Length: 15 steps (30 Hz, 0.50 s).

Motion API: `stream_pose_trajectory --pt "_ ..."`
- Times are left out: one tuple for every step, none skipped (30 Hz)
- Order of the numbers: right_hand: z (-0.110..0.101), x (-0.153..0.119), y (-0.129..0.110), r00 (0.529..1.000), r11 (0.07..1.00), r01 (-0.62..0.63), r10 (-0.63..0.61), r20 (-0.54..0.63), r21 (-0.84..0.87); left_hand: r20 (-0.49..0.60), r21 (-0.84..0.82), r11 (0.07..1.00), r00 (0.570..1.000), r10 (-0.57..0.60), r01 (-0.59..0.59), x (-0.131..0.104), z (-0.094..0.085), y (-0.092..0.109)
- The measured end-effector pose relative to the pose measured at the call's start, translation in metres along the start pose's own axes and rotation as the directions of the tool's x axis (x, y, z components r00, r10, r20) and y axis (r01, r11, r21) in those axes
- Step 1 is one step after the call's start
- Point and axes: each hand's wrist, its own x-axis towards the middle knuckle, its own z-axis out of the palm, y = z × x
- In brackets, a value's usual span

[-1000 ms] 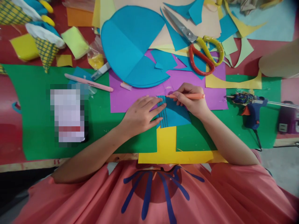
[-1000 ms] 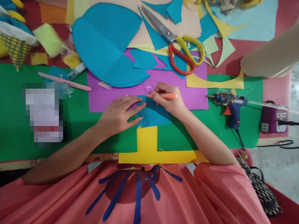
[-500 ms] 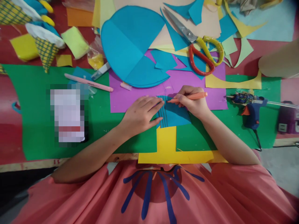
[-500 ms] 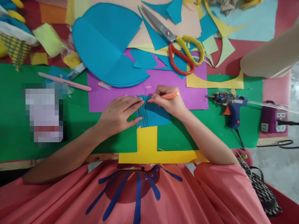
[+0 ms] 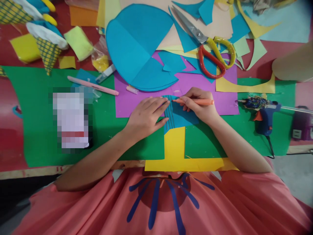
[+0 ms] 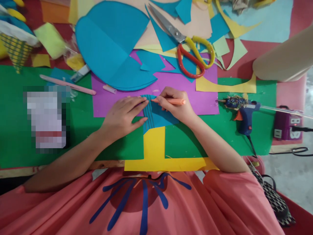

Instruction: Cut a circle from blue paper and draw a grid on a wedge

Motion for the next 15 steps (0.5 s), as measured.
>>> stream_pose_trajectory --pt "0.0 0.0001 -0.0002 1.0 1.0 0.0 0.001 0.004 -0.009 0.004 -0.007 1.0 1.0 -0.007 0.007 0.0001 0.0001 0.0001" --pt "-0.0001 0.0002 -0.0003 1.0 1.0 -0.003 0.003 0.007 -0.022 0.011 -0.015 1.0 1.0 -0.016 0.016 0.0002 0.0001 0.0002" --pt "-0.0001 0.0002 -0.0005 1.0 0.999 -0.007 0.007 0.009 -0.037 0.017 -0.021 1.0 1.0 -0.022 0.023 0.0003 0.0001 0.0003" --pt "-0.0001 0.0003 -0.0008 1.0 0.999 -0.012 0.012 0.011 -0.051 0.021 -0.024 0.999 0.999 -0.024 0.025 0.0003 0.0001 0.0004" --pt "-0.0002 0.0003 -0.0011 1.0 0.998 -0.016 0.017 0.012 -0.062 0.023 -0.025 0.999 0.999 -0.025 0.026 0.0004 0.0 0.0005" --pt "-0.0002 0.0003 -0.0014 1.0 0.997 -0.02 0.021 0.012 -0.069 0.023 -0.024 0.999 0.999 -0.024 0.024 0.0004 0.0 0.0006" --pt "-0.0004 0.0003 -0.0018 1.0 0.997 -0.023 0.024 0.014 -0.074 0.021 -0.022 1.0 1.0 -0.022 0.022 0.0003 -0.0001 0.0006" --pt "-0.0007 0.0002 -0.0022 1.0 0.997 -0.023 0.024 0.016 -0.08 0.017 -0.02 1.0 1.0 -0.018 0.019 0.0003 -0.0001 0.0006" --pt "-0.001 0.0001 -0.0026 1.0 0.996 -0.019 0.021 0.018 -0.087 0.009 -0.017 1.0 1.0 -0.014 0.014 0.0002 0.0 0.0005" --pt "-0.0014 0.0001 -0.003 1.0 0.995 -0.013 0.015 0.022 -0.096 -0.001 -0.013 1.0 1.0 -0.007 0.007 0.0002 0.0001 0.0005" --pt "-0.0018 0.0001 -0.0033 1.0 0.994 -0.005 0.008 0.027 -0.106 -0.012 -0.008 1.0 1.0 0.001 -0.001 0.0001 0.0001 0.0004" --pt "-0.0023 0.0001 -0.0036 0.999 0.993 0.002 0.002 0.033 -0.115 -0.02 -0.003 1.0 1.0 0.008 -0.008 0.0001 0.0002 0.0003" --pt "-0.0027 0.0002 -0.0038 0.999 0.992 0.007 -0.002 0.038 -0.123 -0.022 0.0 1.0 1.0 0.011 -0.011 0.0001 0.0002 0.0003" --pt "-0.003 0.0004 -0.0039 0.999 0.991 0.009 -0.004 0.041 -0.13 -0.019 0.0 1.0 1.0 0.007 -0.007 0.0001 0.0002 0.0003" --pt "-0.0033 0.0006 -0.004 0.999 0.991 0.01 -0.004 0.044 -0.135 -0.01 -0.003 1.0 1.0 0.001 -0.001 0.0002 0.0002 0.0003"
